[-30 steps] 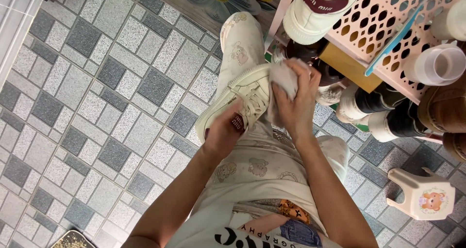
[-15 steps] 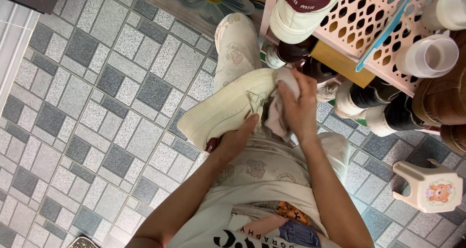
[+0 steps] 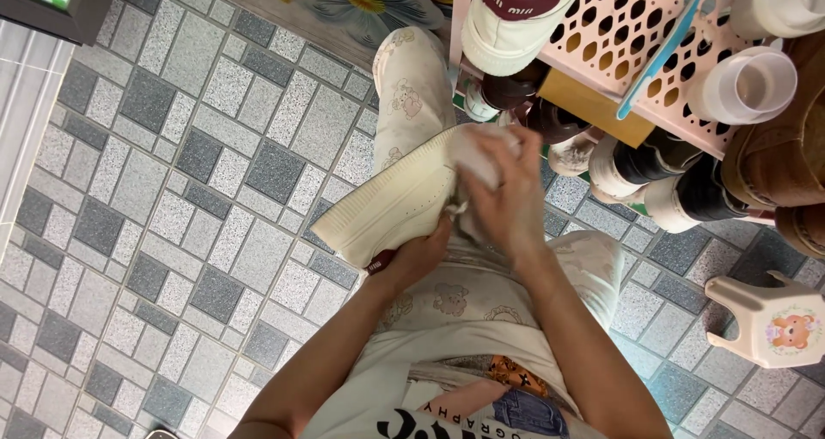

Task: Scrubbing white sneakers with a toothbrush and cleaning solution followed by wiping them with a cloth.

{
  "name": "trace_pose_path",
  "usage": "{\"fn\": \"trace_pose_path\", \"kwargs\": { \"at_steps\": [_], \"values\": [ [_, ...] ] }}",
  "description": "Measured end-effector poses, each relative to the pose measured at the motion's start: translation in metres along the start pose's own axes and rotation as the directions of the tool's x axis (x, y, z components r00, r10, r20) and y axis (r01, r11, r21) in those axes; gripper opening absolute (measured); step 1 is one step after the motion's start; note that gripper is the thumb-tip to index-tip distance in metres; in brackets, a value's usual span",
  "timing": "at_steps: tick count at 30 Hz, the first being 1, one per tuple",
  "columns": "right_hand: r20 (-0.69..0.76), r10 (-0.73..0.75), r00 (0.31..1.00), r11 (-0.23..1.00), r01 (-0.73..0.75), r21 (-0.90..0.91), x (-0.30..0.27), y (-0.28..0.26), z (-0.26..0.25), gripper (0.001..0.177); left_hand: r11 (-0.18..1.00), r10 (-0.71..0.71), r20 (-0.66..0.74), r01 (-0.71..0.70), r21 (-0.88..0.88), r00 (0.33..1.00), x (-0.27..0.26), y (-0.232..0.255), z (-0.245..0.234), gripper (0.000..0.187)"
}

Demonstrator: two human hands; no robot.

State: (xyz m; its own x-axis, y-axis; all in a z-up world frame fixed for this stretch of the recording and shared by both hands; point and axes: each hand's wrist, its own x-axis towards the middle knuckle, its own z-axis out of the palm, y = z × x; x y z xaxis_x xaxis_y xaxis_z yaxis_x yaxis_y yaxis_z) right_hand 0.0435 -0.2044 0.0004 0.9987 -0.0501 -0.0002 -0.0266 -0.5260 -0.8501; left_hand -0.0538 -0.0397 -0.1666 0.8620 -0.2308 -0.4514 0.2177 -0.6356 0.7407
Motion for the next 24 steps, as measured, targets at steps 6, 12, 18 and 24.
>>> {"fn": "trace_pose_path", "kwargs": {
  "at_steps": [6, 12, 18, 24],
  "values": [
    [0.084, -0.147, 0.986, 0.987, 0.151, -0.046, 0.01, 0.008, 0.005, 0.042, 0.994, 0.093, -0.146, -0.101, -0.046, 0.985, -0.013, 0.027, -0.023, 0.032],
    [0.001, 0.048, 0.999, 0.998, -0.048, -0.035, 0.011, 0.04, 0.014, 0.032, 0.977, -0.007, -0.12, -0.019, -0.213, 0.993, -0.021, 0.072, -0.053, 0.03],
    [0.049, -0.215, 0.975, 0.976, 0.216, -0.025, -0.003, 0.002, -0.004, 0.042, 0.855, -0.183, -0.057, 0.13, -0.501, 0.981, -0.013, 0.068, -0.062, 0.028],
    [-0.021, 0.13, 0.991, 0.991, -0.129, 0.039, 0.006, 0.019, -0.002, 0.036, 0.589, -0.385, 0.137, 0.357, -0.725, 0.913, -0.026, 0.075, -0.078, 0.029]
  ]
}}
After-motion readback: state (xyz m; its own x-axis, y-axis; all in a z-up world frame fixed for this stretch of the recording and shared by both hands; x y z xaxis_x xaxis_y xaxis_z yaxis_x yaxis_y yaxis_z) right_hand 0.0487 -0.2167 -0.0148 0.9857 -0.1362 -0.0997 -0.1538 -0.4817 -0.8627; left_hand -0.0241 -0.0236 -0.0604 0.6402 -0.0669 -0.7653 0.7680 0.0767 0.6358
